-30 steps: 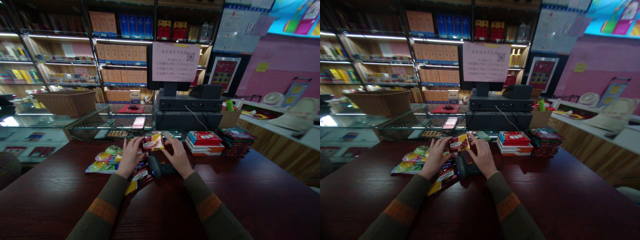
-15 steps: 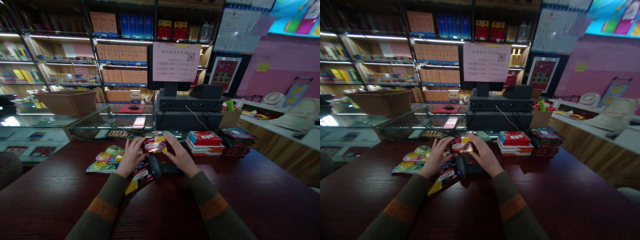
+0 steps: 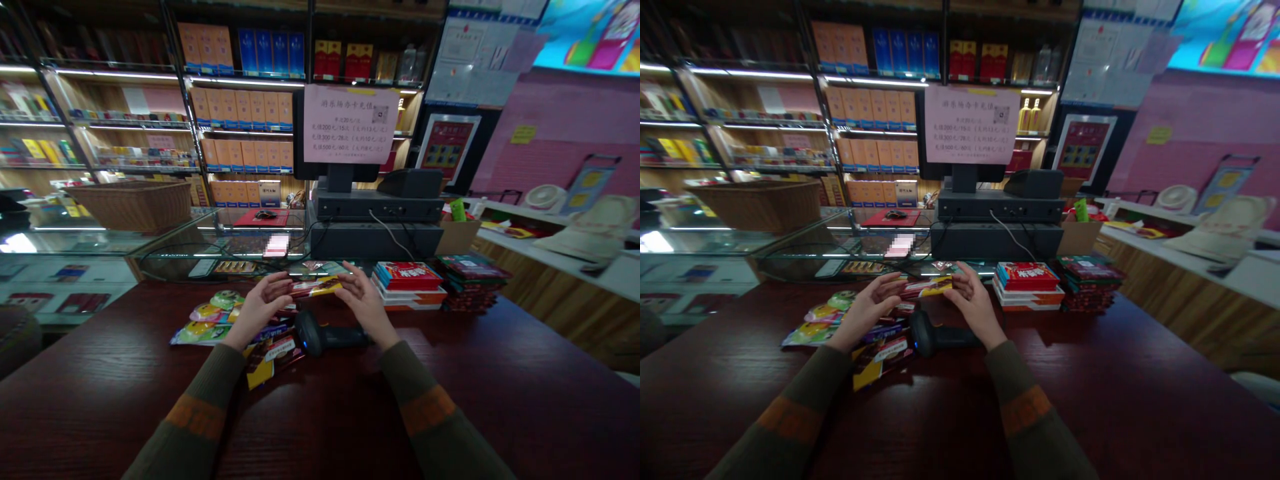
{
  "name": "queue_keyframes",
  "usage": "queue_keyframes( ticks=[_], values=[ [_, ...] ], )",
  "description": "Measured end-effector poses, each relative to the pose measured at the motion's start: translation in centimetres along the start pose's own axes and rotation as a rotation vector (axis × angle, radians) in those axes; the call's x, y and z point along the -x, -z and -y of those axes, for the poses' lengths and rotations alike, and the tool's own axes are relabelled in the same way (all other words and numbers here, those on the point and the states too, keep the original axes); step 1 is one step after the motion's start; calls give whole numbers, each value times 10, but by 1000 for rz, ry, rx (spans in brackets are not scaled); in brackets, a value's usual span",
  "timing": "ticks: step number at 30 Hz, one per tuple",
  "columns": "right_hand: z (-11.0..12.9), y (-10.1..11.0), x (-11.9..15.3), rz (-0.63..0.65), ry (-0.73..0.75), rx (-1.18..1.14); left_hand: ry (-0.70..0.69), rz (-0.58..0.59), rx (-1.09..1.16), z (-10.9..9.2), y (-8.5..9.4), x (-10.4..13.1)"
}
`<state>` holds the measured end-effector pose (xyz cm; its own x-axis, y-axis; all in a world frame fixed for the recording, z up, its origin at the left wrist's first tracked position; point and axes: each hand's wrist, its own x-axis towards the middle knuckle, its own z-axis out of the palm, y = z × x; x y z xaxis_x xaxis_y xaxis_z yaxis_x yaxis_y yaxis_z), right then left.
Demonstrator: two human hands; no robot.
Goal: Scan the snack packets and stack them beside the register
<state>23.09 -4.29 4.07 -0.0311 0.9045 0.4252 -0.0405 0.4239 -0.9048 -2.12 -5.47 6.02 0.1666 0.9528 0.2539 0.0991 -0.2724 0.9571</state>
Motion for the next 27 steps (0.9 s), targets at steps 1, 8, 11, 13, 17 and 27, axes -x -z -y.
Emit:
queue_keyframes(
  ticks=[1,8,11,13,17,27],
  values=[
    [0,-3,0,-14,-16,-11,2,-30,-12,0,-2,0],
    [-4,-18,1,-75,-122,-24,51,-188,-133,14,-12,-5],
    [-7,-19,1,-76,-126,-21,95,-218,-59,22,-11,-8],
    [-9,-19,2,-88,-90,37,112,-223,22,25,-10,-10],
    [-13,-17,3,-136,20,236,175,-218,67,27,-10,-11],
    [-18,-12,1,-143,-79,203,26,-120,-25,29,-12,-10]
  ],
)
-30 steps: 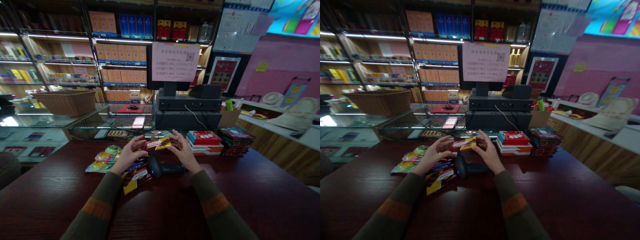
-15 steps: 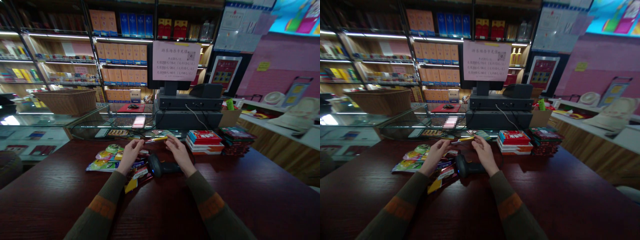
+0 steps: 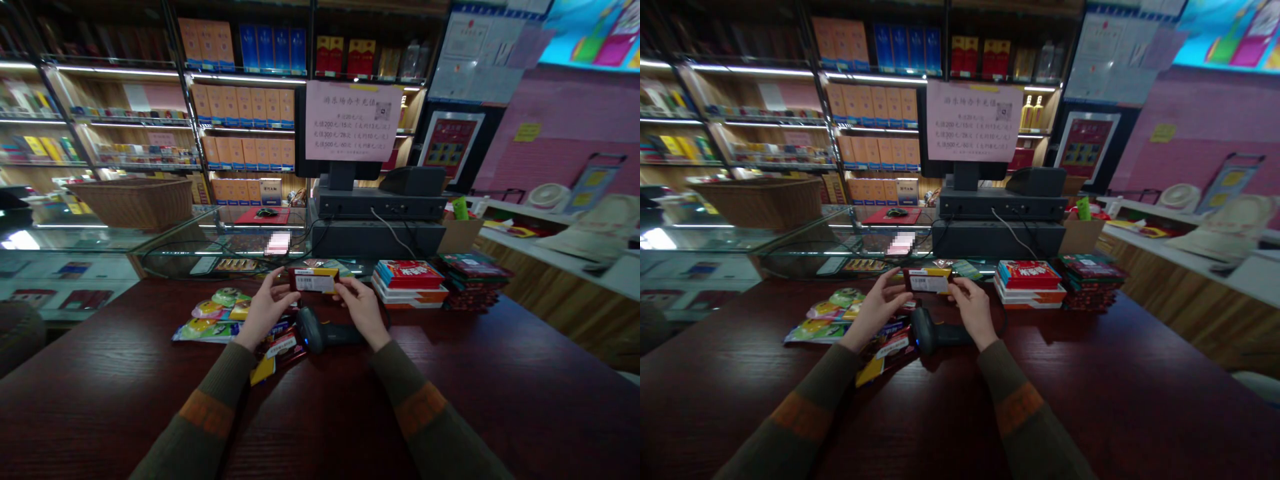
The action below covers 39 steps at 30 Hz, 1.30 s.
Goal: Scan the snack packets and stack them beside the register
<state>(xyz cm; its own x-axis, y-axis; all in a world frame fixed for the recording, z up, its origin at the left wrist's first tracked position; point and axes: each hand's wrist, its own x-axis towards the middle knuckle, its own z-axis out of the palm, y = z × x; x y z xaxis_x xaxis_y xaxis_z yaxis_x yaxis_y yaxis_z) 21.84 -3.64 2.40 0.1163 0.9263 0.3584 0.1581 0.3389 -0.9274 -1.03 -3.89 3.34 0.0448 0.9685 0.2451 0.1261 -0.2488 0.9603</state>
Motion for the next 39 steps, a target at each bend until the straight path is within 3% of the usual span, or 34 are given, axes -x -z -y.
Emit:
queue_keyframes(
  ticks=[6,11,21,26,29,39],
  values=[
    [-2,3,-3,8,-50,-32,-225,10,-450,0,-1,5],
    [-2,1,-3,39,-68,-46,-324,4,-701,-1,2,6],
    [1,-1,0,59,-88,-5,-381,-52,-954,-1,6,7],
    [2,0,0,68,-72,25,-543,-143,-994,-1,9,6],
    [1,1,0,90,-54,17,-607,-130,-986,0,12,5],
    [-9,9,5,213,21,82,-562,-257,-1100,1,24,4]
  ],
)
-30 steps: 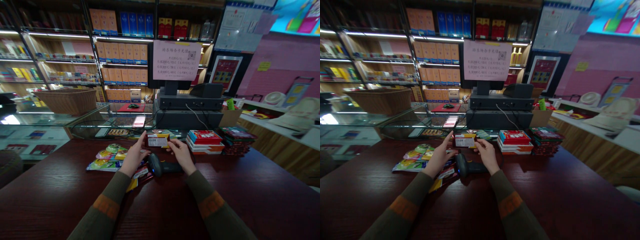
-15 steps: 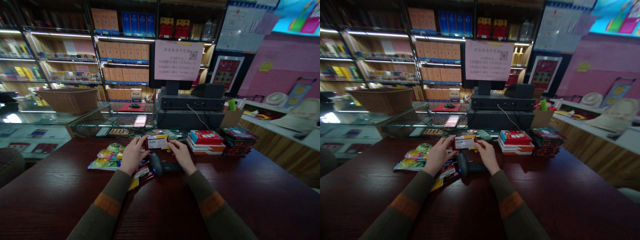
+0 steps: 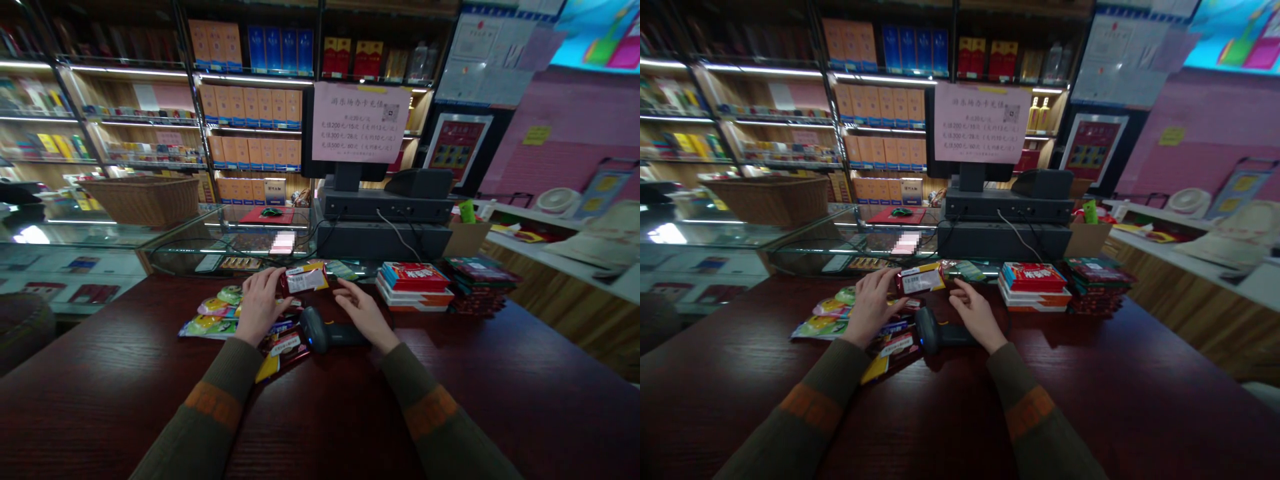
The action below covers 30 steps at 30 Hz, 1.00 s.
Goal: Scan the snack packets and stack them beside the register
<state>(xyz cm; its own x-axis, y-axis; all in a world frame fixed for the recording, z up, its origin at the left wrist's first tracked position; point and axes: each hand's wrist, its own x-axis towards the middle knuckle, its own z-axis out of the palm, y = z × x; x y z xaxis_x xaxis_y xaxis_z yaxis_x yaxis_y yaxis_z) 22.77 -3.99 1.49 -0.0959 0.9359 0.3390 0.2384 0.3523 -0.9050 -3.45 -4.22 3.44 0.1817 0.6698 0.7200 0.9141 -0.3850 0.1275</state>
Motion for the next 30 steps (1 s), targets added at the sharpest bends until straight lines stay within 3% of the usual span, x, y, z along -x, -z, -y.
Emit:
queue_keyframes(
  ticks=[8,12,23,30],
  values=[
    [13,33,28,400,88,498,32,-10,-38,15,1,2],
    [10,40,36,483,115,666,39,-28,-43,20,1,2],
    [13,24,44,429,369,843,14,-40,-44,28,-3,6],
    [24,24,42,269,379,687,-24,-31,-43,19,-1,7]
  ],
)
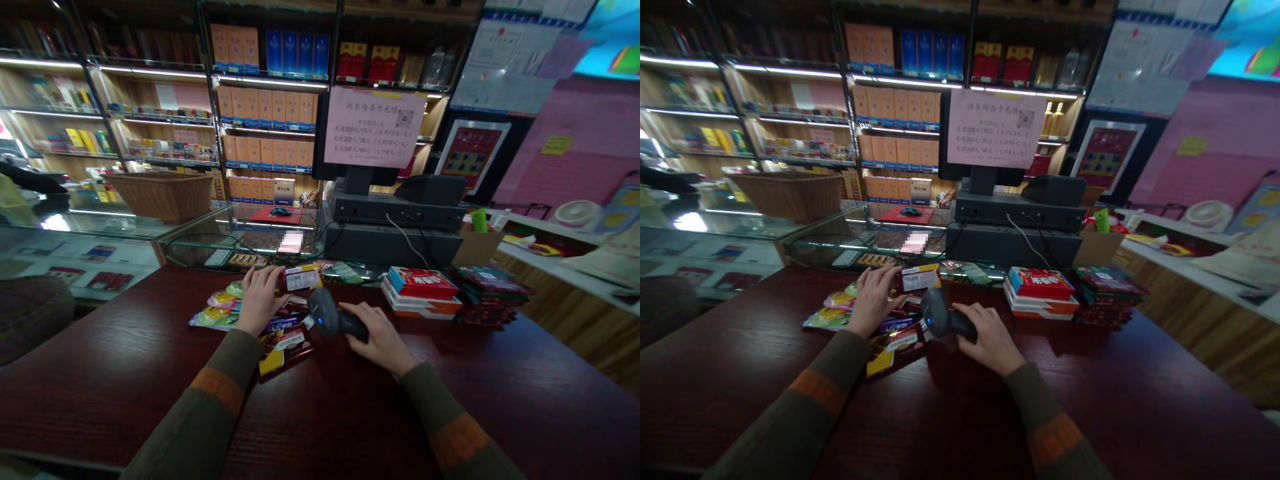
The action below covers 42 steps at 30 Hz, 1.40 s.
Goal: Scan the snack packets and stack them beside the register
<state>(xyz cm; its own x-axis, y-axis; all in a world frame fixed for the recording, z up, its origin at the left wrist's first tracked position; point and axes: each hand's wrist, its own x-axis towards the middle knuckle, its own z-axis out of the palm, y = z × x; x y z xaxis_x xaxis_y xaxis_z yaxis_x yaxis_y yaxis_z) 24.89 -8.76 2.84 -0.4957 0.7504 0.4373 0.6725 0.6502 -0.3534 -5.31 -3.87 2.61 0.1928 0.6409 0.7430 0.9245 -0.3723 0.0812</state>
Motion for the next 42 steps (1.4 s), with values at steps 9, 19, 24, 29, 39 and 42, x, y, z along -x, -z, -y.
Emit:
queue_keyframes(
  ticks=[9,19,24,29,39,42],
  values=[
    [4,2,-1,30,-85,-228,-31,-62,-5,-5,-1,1],
    [8,6,-2,51,-110,-282,-37,-86,-2,-5,-3,1],
    [7,6,-2,61,-99,-274,-38,-93,-16,-3,-3,1],
    [-2,4,0,86,-134,-214,-28,-86,-14,-4,-2,1],
    [-18,-6,4,246,-102,-109,-22,-102,-7,-1,-4,2],
    [-19,-7,3,246,-102,-95,-17,-103,-5,-2,-4,2]
  ],
)
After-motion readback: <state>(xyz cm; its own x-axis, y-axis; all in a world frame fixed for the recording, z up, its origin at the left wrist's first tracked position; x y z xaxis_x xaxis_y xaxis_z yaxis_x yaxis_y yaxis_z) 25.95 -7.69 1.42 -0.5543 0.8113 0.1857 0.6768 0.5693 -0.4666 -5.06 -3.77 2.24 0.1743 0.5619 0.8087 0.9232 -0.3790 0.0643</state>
